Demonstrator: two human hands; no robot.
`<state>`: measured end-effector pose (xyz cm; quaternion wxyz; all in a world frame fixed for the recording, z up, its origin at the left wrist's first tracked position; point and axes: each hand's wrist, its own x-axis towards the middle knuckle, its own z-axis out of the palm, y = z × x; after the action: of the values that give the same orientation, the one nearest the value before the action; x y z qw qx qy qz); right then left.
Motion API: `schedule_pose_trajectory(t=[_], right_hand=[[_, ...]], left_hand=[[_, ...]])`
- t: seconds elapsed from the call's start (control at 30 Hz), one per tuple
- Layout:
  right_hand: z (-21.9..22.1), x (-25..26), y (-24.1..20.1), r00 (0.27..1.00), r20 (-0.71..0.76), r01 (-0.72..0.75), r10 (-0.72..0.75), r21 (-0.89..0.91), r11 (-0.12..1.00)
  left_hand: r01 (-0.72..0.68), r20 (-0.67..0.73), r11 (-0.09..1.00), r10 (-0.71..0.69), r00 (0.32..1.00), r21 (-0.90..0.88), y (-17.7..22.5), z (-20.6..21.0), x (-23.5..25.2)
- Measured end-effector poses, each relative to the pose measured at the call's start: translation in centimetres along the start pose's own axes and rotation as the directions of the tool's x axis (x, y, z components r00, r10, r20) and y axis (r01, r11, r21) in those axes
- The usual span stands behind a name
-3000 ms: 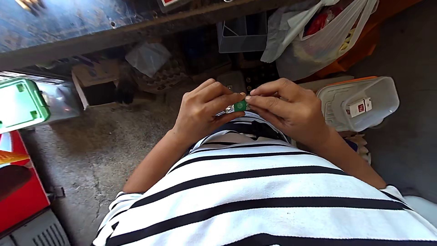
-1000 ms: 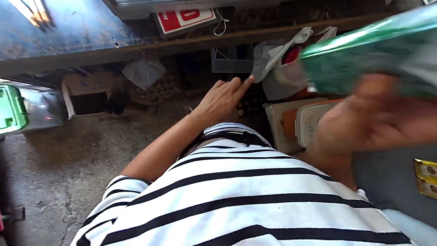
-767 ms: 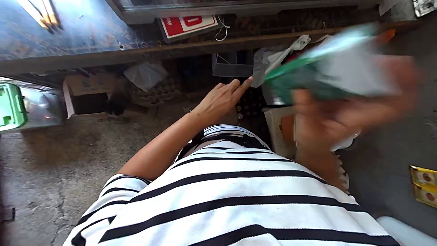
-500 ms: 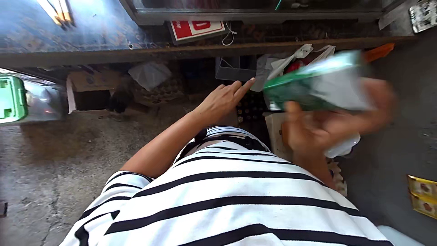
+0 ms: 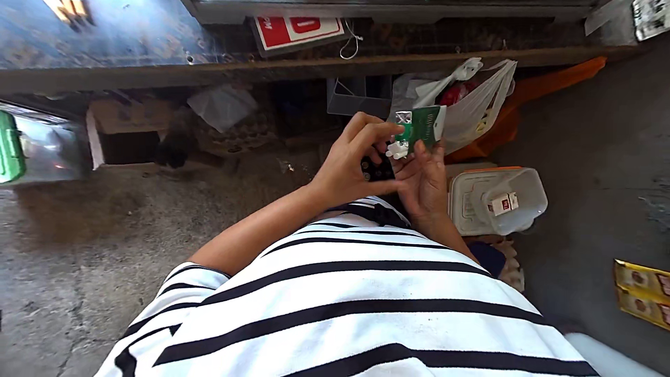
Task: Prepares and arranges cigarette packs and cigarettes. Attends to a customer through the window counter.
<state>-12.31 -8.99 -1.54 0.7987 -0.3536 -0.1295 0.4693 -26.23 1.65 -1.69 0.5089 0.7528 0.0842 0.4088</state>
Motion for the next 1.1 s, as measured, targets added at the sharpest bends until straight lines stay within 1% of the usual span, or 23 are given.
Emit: schedule_pose_trajectory(t=[0.03, 0.1, 0.13, 0.2, 0.23, 0.27, 0.33, 0.37, 0.4, 0.5, 0.63, 0.8, 1.0, 1.1], right_hand=[[0.0, -0.4, 0.2, 0.999, 0.026, -0.028, 0.028, -0.004, 1.0], [-0.1, -1.1, 0.2, 0.997, 0.04, -0.064, 0.068, -0.095, 0.993], [-0.1, -1.0, 0.2, 0.998, 0.024, -0.059, 0.064, -0.166, 0.984], [-0.5, -0.4, 0.3, 1.0, 0.0, -0.01, 0.01, -0.317, 0.949], [-0.9, -0.1, 0.3, 1.0, 0.023, 0.015, -0.006, -0.393, 0.919], [-1.1, 0.1, 0.1, 0.998, 0.063, 0.048, -0.02, -0.488, 0.871], [-1.2, 0.4, -0.5, 0.991, 0.132, 0.114, -0.032, -0.685, 0.72], [-1.1, 0.5, -0.8, 0.989, 0.148, 0.129, -0.028, -0.737, 0.663], [-1.1, 0.6, -1.1, 0.986, 0.165, 0.141, -0.02, -0.764, 0.63], [-1.0, 0.7, -1.5, 0.976, 0.218, 0.17, 0.009, -0.785, 0.596], [-0.7, 0.4, -1.5, 0.975, 0.218, 0.154, 0.04, -0.797, 0.584], [-0.7, 0.2, -1.5, 0.973, 0.228, 0.162, 0.038, -0.788, 0.594], [-0.5, 0.1, -1.4, 0.976, 0.219, 0.183, -0.005, -0.803, 0.568], [-0.4, -0.2, -1.3, 0.964, 0.258, 0.253, -0.071, -0.796, 0.55]], left_hand=[[-0.015, -0.041, 1.0, 0.015, 0.999, 0.008, 0.2, 0.3, 0.0], [-0.057, -0.106, 0.997, 0.062, 0.992, 0.052, 0.3, 0.3, -0.1], [-0.071, -0.109, 0.994, 0.079, 0.991, 0.079, 0.4, 0.1, -0.2], [-0.097, -0.083, 0.988, 0.107, 0.991, 0.118, 0.7, -0.3, -0.3], [-0.112, -0.061, 0.985, 0.121, 0.991, 0.131, 0.7, -0.4, -0.3], [-0.13, -0.04, 0.981, 0.137, 0.99, 0.143, 0.8, -0.5, -0.4], [-0.154, -0.026, 0.975, 0.16, 0.987, 0.16, 1.0, -0.6, -0.5], [-0.157, -0.028, 0.975, 0.163, 0.986, 0.159, 1.1, -0.6, -0.6], [-0.15, -0.025, 0.978, 0.155, 0.988, 0.148, 1.1, -0.7, -0.6], [-0.111, -0.023, 0.988, 0.114, 0.993, 0.105, 1.2, -0.8, -0.6], [-0.092, -0.017, 0.99, 0.094, 0.995, 0.106, 1.6, -0.6, -0.5], [-0.086, -0.005, 0.99, 0.087, 0.996, 0.108, 1.7, -0.6, -0.7], [-0.071, 0.013, 0.992, 0.07, 0.997, 0.103, 1.9, -0.3, -0.9], [-0.079, 0.001, 0.992, 0.079, 0.997, 0.1, 1.7, -0.3, -1.0]])
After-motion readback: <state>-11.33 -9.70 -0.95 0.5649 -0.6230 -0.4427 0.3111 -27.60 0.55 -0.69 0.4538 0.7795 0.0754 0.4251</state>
